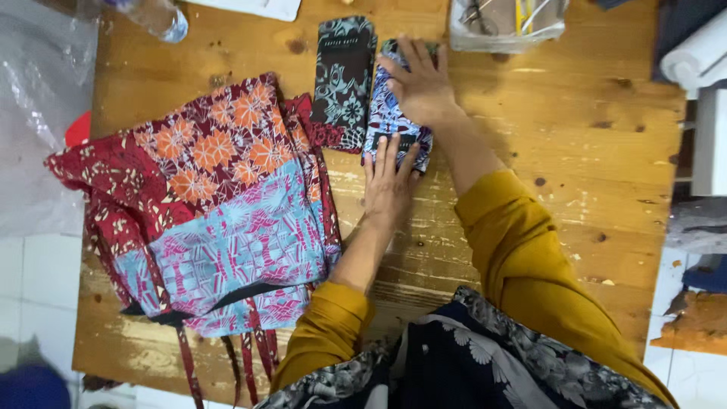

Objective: The person folds several patterned fabric items on a wooden table. They smooth each piece, fold it in half, then roll it tightly into a compact bundle. The finished bundles are stacked on the table.

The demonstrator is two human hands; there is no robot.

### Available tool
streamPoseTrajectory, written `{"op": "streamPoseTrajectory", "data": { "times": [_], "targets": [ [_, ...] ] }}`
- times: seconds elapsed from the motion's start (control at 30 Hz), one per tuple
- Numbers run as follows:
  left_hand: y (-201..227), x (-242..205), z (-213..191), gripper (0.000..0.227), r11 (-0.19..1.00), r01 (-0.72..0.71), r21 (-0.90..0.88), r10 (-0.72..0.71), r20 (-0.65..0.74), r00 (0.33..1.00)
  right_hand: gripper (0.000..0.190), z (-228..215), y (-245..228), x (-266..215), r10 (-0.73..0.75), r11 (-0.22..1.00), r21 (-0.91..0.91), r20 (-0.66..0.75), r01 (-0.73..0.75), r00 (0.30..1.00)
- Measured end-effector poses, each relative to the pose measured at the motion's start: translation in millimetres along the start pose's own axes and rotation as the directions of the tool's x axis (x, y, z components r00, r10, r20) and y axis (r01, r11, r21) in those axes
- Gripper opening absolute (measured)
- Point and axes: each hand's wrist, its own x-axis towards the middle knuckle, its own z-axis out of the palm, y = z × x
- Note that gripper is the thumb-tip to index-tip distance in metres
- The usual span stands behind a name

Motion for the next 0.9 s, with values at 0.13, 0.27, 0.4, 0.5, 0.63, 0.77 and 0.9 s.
{"op": "streamPoseTrajectory", "data": {
  "times": [0.13, 0.27, 0.4, 0.5, 0.63, 0.77, 0.9],
  "targets": [
    [9.0, 6.1, -10.4, 0.065, 0.999, 0.033, 0.029, -0.033, 0.006, 0.999, 0.052, -8.3, 18.1, -10.9, -0.039, 0.912, 0.393, -0.193, 0.114, 0.981],
    [19.5, 3.6, -28.7, 0.066, 1.000, 0.004, -0.013, -0.005, -0.043, 0.999, 0.040, -15.5, 21.3, -85.9, 0.284, 0.764, 0.639, -0.456, 0.088, 0.844],
    [29.3, -16.9, -48.5, 0.071, 0.993, -0.121, 0.012, 0.122, -0.073, 0.990, 0.034, -28.4, -3.5, -170.0, 0.179, 0.931, 0.365, -0.445, -0.005, 0.878],
    [41.9, -63.3, -58.3, 0.067, 0.984, -0.075, -0.161, 0.067, -0.054, 0.996, 0.029, -30.1, -30.9, -226.1, 0.214, 0.931, 0.359, -0.399, -0.063, 0.892],
    [39.1, -178.8, -65.4, 0.056, 0.986, -0.116, -0.120, 0.121, 0.039, 0.992, 0.027, -11.4, -63.6, -311.4, 0.163, 0.943, 0.325, -0.248, -0.077, 0.955],
    [18.7, -300.7, -81.6, 0.055, 0.997, 0.025, -0.067, -0.020, 0.079, 0.997, 0.021, 11.6, -100.0, -372.5, 0.175, 0.931, 0.334, -0.068, -0.143, 0.982],
    [-17.3, -379.1, -106.2, 0.050, 0.992, 0.128, 0.006, -0.128, -0.030, 0.991, 0.024, 34.1, -140.9, -389.9, 0.049, 0.922, 0.387, -0.029, -0.034, 0.998]
  ]
}}
